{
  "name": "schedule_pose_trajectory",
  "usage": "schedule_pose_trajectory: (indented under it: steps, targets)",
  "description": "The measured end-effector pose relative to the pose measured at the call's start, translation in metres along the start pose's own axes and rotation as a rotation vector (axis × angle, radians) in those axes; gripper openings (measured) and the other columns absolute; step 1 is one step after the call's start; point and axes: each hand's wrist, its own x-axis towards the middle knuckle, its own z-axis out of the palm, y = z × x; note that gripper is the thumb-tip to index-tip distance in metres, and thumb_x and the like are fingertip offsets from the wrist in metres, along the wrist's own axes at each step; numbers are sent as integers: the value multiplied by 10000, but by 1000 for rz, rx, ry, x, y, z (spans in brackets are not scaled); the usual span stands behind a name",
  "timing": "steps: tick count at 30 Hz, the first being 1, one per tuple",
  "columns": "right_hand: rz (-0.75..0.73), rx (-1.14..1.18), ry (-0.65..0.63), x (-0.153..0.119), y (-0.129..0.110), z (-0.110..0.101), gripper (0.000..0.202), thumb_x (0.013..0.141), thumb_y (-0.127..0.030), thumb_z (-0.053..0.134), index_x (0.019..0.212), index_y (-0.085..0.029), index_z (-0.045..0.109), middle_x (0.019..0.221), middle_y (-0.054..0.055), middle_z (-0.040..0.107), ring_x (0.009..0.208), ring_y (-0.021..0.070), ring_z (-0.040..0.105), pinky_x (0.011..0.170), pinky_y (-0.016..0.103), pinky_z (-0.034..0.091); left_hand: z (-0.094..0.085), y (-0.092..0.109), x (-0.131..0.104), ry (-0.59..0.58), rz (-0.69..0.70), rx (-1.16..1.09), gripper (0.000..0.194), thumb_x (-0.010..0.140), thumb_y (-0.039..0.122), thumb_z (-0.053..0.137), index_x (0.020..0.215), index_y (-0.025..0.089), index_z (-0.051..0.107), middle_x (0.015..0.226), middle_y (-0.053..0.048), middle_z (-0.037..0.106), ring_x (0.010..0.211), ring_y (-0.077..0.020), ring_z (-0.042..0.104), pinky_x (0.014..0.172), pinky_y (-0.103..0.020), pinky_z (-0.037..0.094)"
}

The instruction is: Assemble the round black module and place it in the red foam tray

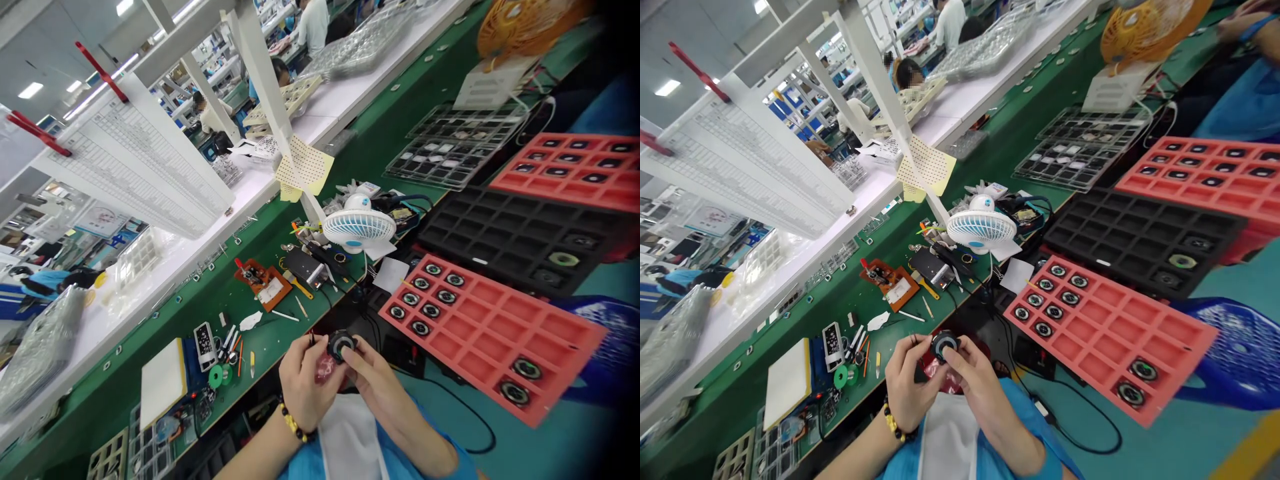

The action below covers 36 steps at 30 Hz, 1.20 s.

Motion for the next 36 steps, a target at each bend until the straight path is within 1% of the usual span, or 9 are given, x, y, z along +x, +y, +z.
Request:
schedule_pose_trajectory:
  steps: [3,7,14,16,18,20,26,32,36]
  targets:
    - [-7,-28,37,-1,0,3,368,709,-510,875,815,-237,653,824,1,674,767,186,621,687,305,537,-2,-3,-2,-34,-4,54,339,890,282,719,1207,190,645,1085,-117,687,993,-228,704,829,-331,621]
    - [-31,-76,76,0,1,0,375,687,-508,892,804,-230,669,780,-6,676,759,190,622,697,310,529,-2,-6,-5,-94,7,87,372,903,282,701,1258,189,637,1114,-123,692,1005,-231,704,837,-332,616]
    - [-62,-110,113,-2,1,-7,387,665,-486,915,919,-251,742,893,12,744,921,229,678,831,331,557,3,-6,-9,-171,-11,101,363,909,320,696,1248,203,641,1114,-112,691,1014,-233,701,857,-341,612]
    - [-51,-97,113,-4,1,-9,383,710,-535,871,942,-254,752,928,25,754,934,241,688,830,348,573,4,-4,-10,-183,-54,75,371,901,331,707,1240,198,639,1122,-111,681,1020,-230,700,862,-339,616]
    - [-33,-71,108,-4,2,-12,396,780,-611,783,952,-255,757,978,44,762,948,261,699,798,372,595,5,-3,-10,-199,-108,45,383,890,340,721,1236,197,641,1143,-110,669,1041,-231,697,884,-344,616]
    - [-14,-42,104,-4,2,-14,426,807,-656,727,939,-252,759,1007,59,766,955,281,707,755,388,613,5,-1,-11,-218,-154,20,387,881,350,734,1228,203,647,1160,-108,660,1060,-232,692,908,-350,614]
    - [9,-3,87,-6,0,-20,434,791,-644,752,938,-236,769,1002,68,771,960,295,713,755,401,628,5,1,-12,-233,-188,-7,401,865,353,755,1225,209,653,1153,-99,659,1066,-230,689,931,-355,610]
    - [16,-22,61,-8,-4,-22,403,846,-611,722,979,-232,755,1006,51,765,978,263,704,787,365,614,6,5,-12,-245,-226,-17,408,867,342,752,1242,221,648,1164,-93,654,1073,-230,686,953,-357,606]
    - [7,-57,13,-5,-5,-23,387,880,-604,689,976,-234,745,990,38,760,958,243,699,816,352,597,4,6,-12,-231,-182,50,438,887,347,728,1294,221,627,1190,-103,650,1083,-234,684,942,-346,608]
